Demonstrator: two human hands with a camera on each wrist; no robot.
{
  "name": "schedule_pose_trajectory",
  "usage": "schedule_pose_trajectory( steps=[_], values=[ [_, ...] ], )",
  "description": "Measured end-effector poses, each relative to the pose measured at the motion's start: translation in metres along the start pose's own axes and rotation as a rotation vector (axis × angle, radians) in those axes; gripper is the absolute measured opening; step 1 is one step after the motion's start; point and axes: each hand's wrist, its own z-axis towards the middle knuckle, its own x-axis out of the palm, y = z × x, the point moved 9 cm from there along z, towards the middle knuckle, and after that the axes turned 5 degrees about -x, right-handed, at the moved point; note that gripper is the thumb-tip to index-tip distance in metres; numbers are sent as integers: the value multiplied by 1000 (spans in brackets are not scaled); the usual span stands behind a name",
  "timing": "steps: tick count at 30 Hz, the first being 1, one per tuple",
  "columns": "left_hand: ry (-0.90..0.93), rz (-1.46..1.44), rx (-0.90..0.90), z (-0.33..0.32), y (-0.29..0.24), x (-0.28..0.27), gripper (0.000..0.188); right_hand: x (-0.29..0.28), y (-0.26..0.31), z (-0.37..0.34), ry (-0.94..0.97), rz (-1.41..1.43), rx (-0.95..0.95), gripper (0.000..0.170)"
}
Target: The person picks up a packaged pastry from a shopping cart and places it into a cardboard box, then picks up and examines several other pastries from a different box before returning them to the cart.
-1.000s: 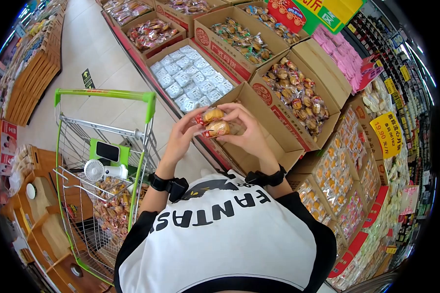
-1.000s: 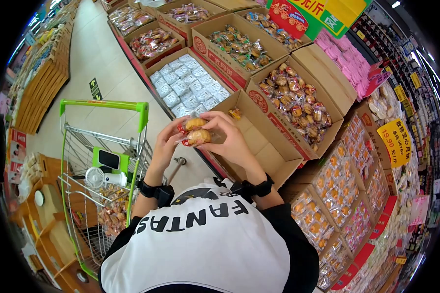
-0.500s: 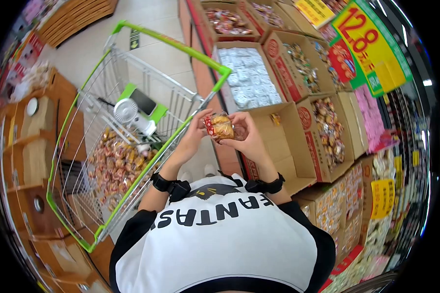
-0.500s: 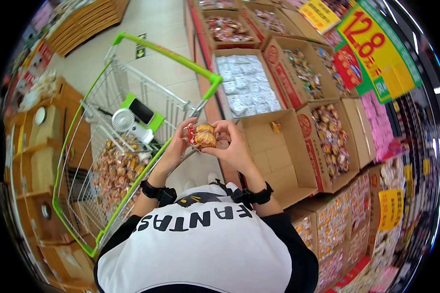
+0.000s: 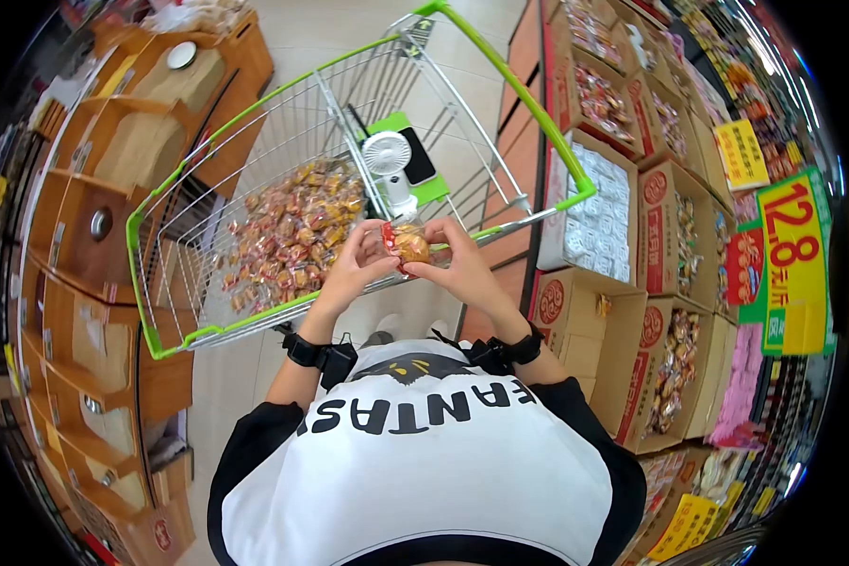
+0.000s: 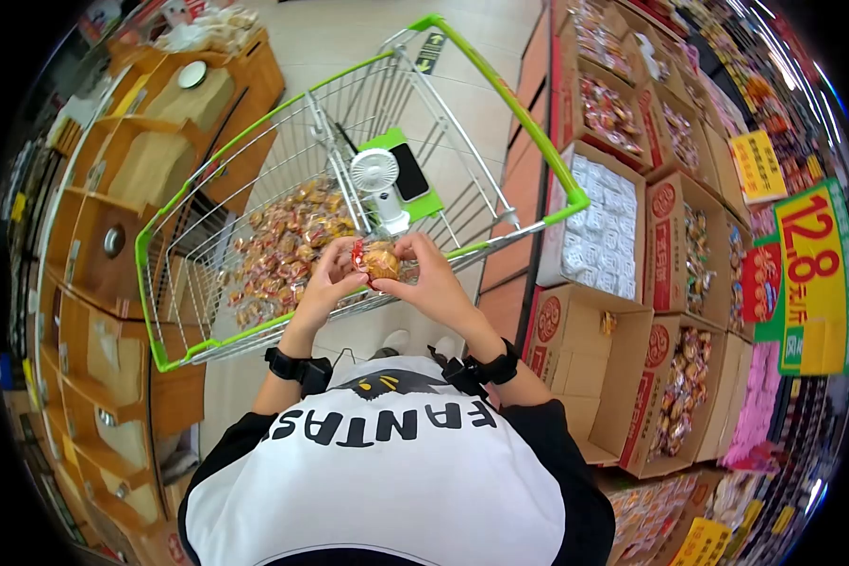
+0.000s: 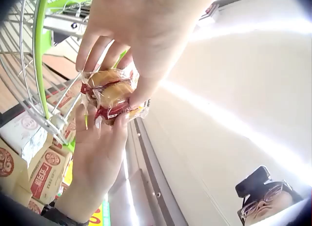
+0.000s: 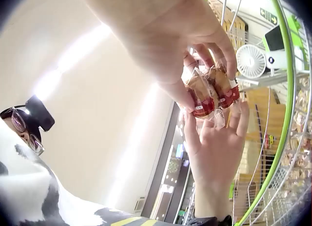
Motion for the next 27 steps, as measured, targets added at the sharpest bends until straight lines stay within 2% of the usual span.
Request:
schedule_pose_trajectory(
  steps=[5,7,9,11,13,15,16,17,19,21,22,23,25,27],
  values=[
    [-260,-41,-9,-31,6,-55,39,54,-5,28,154,-1,-83,40],
    [-384,-50,-54,-46,20,-85,36,82,-26,34,257,104,42,36],
    [-440,-66,-27,-59,25,-104,30,106,-36,37,304,171,74,35],
    [-492,-70,-158,-73,32,-114,25,124,-45,40,344,64,85,34],
    [-555,-50,-204,-85,38,-125,24,142,-53,39,414,128,150,33],
    [-616,-29,-253,-95,45,-136,24,161,-68,33,479,221,313,33],
    [-624,-26,-291,-99,50,-140,25,164,-67,32,487,169,323,33],
    [-631,-24,-330,-103,54,-142,25,171,-71,32,500,173,321,33],
    [-673,-46,-298,-107,53,-145,25,175,-73,38,423,173,241,38],
    [-674,-126,-298,-109,53,-148,26,181,-73,41,460,165,291,38],
    [-678,-127,-298,-109,51,-152,26,183,-69,46,465,141,228,38],
    [-672,-126,-259,-106,45,-156,27,185,-65,52,466,116,165,38],
    [-663,-127,-221,-100,31,-164,29,189,-56,62,485,136,174,39],
    [-724,-135,-111,-98,-1,-174,32,187,-20,77,448,304,40,38]
  ],
)
